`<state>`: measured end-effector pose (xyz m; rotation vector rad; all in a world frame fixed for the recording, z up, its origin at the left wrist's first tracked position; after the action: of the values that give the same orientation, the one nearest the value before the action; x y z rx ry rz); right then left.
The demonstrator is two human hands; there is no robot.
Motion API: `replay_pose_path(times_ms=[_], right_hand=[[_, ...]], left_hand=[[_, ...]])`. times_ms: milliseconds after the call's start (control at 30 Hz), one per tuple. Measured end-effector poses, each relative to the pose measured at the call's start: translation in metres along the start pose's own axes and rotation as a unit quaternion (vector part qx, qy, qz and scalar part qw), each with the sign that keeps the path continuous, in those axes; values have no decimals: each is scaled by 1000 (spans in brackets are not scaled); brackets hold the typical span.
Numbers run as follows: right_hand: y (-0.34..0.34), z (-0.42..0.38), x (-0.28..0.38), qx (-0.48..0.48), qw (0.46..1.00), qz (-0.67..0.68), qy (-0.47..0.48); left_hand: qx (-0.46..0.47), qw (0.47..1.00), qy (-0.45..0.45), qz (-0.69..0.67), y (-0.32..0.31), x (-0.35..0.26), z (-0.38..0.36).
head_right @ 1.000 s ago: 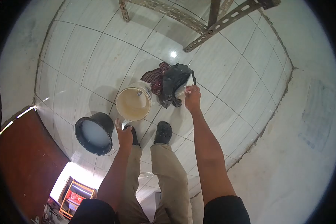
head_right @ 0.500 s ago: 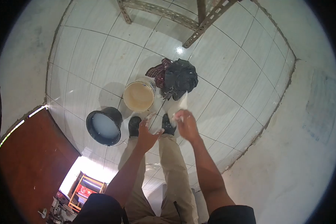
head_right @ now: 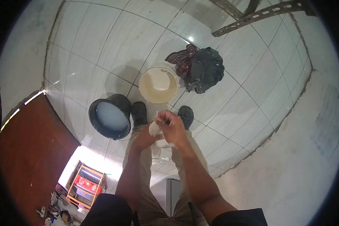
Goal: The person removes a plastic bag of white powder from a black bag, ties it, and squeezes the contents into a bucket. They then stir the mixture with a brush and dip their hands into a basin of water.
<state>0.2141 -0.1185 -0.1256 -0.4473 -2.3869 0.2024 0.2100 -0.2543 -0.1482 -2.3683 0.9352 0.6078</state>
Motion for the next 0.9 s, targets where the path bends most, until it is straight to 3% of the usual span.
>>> replay_pose_path(times_ms=[233, 333, 500, 667, 767, 900], right_hand=[[4, 47, -49, -21, 998, 56, -28], [2, 53, -59, -30, 995, 77, -52], [1, 61, -76, -28, 997, 37, -66], [1, 57, -84, -10, 982, 162, -95], [2, 56, -83, -20, 990, 87, -113], [-1, 53, -71, -26, 990, 64, -121]], left_hand=[[-1, 979, 27, -201, 9, 27, 16], [-49, 975, 103, -192, 16, 44, 12], [-56, 968, 115, -214, 27, 60, 12], [-107, 958, 181, -193, 34, 55, 10], [-47, 946, 170, -270, 25, 69, 20], [-113, 941, 190, -258, 28, 85, 22]])
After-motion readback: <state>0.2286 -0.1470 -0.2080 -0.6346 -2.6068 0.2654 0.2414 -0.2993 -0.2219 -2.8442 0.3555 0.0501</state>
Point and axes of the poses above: each hand's wrist, its own z-axis towards the middle knuckle, its own y-axis out of the back of the hand, x = y × z, the point moved 7 cm from there along z, towards the middle knuckle, and after that the axes turned 9 degrees about x, right-handed, at the moved point
